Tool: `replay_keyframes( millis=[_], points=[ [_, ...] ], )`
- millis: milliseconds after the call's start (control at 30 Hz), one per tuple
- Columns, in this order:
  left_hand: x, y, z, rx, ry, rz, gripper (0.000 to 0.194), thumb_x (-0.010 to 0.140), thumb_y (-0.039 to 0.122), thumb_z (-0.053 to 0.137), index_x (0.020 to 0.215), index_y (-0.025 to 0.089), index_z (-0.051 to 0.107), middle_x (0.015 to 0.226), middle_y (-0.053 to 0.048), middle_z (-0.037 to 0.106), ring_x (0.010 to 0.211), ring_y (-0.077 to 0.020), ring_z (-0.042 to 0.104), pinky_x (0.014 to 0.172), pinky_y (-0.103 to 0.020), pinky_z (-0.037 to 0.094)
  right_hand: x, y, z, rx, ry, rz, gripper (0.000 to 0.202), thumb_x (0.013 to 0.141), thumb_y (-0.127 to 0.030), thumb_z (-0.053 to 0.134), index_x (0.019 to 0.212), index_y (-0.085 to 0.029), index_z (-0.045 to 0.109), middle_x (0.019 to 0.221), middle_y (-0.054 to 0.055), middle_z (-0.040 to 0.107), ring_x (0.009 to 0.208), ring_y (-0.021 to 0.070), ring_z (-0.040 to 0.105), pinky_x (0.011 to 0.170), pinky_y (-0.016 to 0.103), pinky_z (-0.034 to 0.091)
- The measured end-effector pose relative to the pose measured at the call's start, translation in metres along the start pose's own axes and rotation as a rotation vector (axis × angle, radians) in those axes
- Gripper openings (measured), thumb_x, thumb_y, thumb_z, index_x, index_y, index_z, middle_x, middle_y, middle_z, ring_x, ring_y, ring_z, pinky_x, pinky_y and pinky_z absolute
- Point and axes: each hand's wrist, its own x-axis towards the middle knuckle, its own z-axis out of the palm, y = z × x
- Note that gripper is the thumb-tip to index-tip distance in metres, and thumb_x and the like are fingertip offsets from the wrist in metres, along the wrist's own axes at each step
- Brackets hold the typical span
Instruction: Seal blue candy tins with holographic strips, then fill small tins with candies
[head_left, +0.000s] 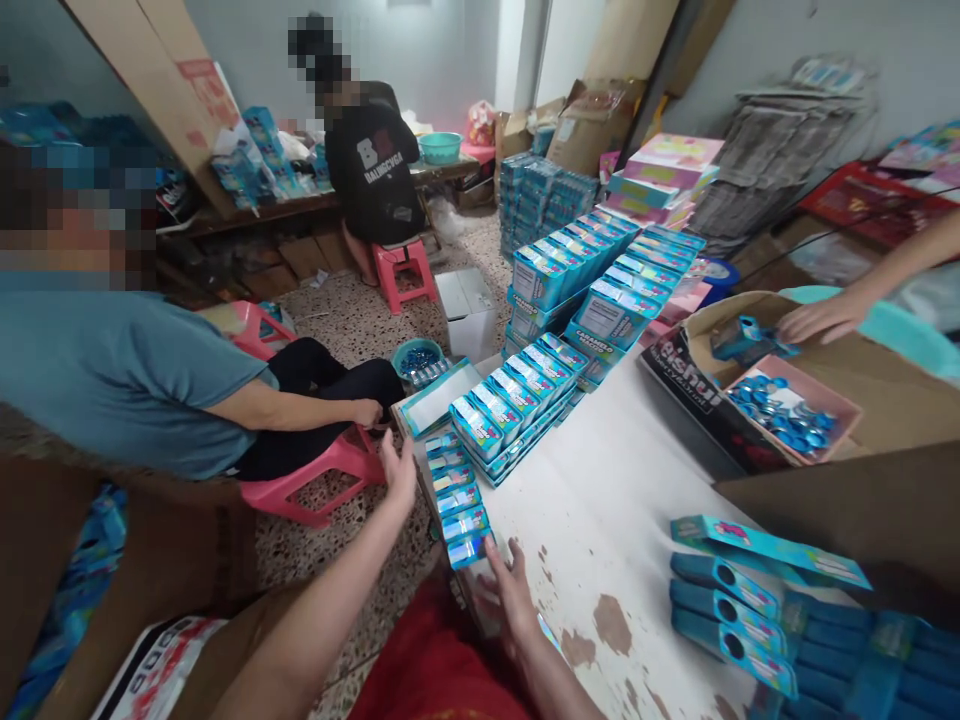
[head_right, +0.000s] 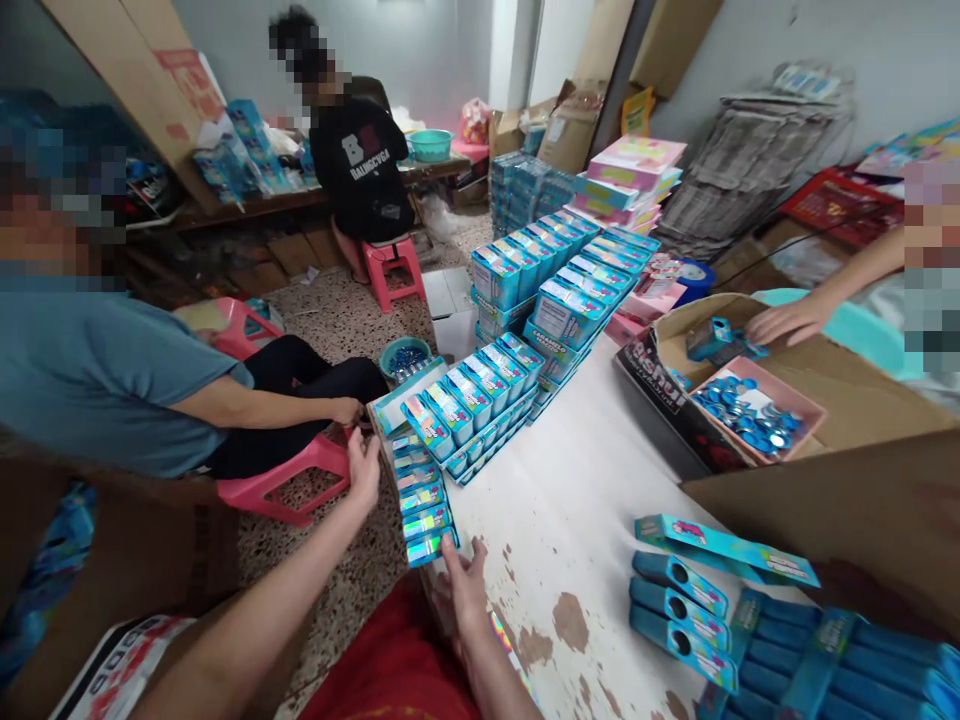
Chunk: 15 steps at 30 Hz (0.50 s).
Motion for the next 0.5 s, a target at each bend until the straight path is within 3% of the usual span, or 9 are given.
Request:
replay_keyframes(
  millis=[67, 133, 200, 267, 367, 500],
  points=[
    [0.057, 0.021, 0.006, 0.347, -0.062, 0.114, 0.049, 0.087, 0.03, 0.045, 0.134, 0.017, 0.042, 0.14, -0.012, 0.044, 0.133, -0.0222, 0.035, 0.109, -0.033, 0.029, -0.003, -0.003, 0.007, 0.087, -0.105, 0.116, 0.102, 0.061, -0.067, 0.069, 0.141, -0.032, 0.016, 0.102, 0.007, 0.065, 0.071, 0.019, 0.066, 0.057, 0.03, 0.052],
    [0.1, 0.037, 0.017, 0.645, -0.238, 0.212, 0.039, 0.084, 0.026, 0.049, 0.122, 0.02, 0.055, 0.125, -0.01, 0.058, 0.125, -0.0231, 0.045, 0.103, -0.032, 0.035, -0.002, -0.005, 0.015, 0.146, -0.169, 0.151, 0.104, 0.06, -0.061, 0.074, 0.14, -0.032, 0.013, 0.086, 0.001, 0.067, 0.06, 0.0151, 0.064, 0.054, 0.026, 0.05],
    [0.124, 0.046, 0.027, 0.744, -0.323, 0.229, 0.031, 0.081, 0.023, 0.054, 0.11, 0.023, 0.063, 0.111, -0.008, 0.066, 0.112, -0.0245, 0.056, 0.092, -0.032, 0.043, 0.002, -0.005, 0.022, 0.194, -0.189, 0.12, 0.103, 0.058, -0.055, 0.079, 0.137, -0.031, 0.017, 0.082, -0.001, 0.067, 0.057, 0.0126, 0.062, 0.054, 0.024, 0.049],
    [0.133, 0.047, 0.026, 0.777, -0.305, 0.202, 0.024, 0.08, 0.023, 0.054, 0.101, 0.023, 0.066, 0.102, -0.009, 0.068, 0.102, -0.0264, 0.061, 0.083, -0.032, 0.046, 0.006, -0.005, 0.029, 0.236, -0.179, 0.075, 0.097, 0.055, -0.048, 0.083, 0.131, -0.03, 0.024, 0.086, -0.002, 0.067, 0.059, 0.0113, 0.062, 0.056, 0.023, 0.049],
    [0.132, 0.043, 0.001, 0.854, -0.173, 0.135, 0.027, 0.086, 0.025, 0.044, 0.104, 0.019, 0.064, 0.099, -0.014, 0.068, 0.096, -0.0292, 0.062, 0.074, -0.035, 0.046, 0.014, -0.006, 0.042, 0.277, -0.168, 0.055, 0.089, 0.054, -0.041, 0.085, 0.125, -0.028, 0.033, 0.093, -0.001, 0.066, 0.073, 0.014, 0.065, 0.062, 0.025, 0.052],
    [0.119, 0.035, -0.064, 0.839, 0.121, 0.086, 0.029, 0.088, 0.03, 0.043, 0.105, 0.016, 0.062, 0.088, -0.011, 0.067, 0.085, -0.0271, 0.061, 0.067, -0.033, 0.045, 0.033, -0.021, 0.072, 0.322, -0.164, 0.062, 0.089, 0.052, -0.034, 0.085, 0.125, -0.028, 0.034, 0.095, -0.001, 0.065, 0.079, 0.0165, 0.066, 0.065, 0.028, 0.054]
  ],
)
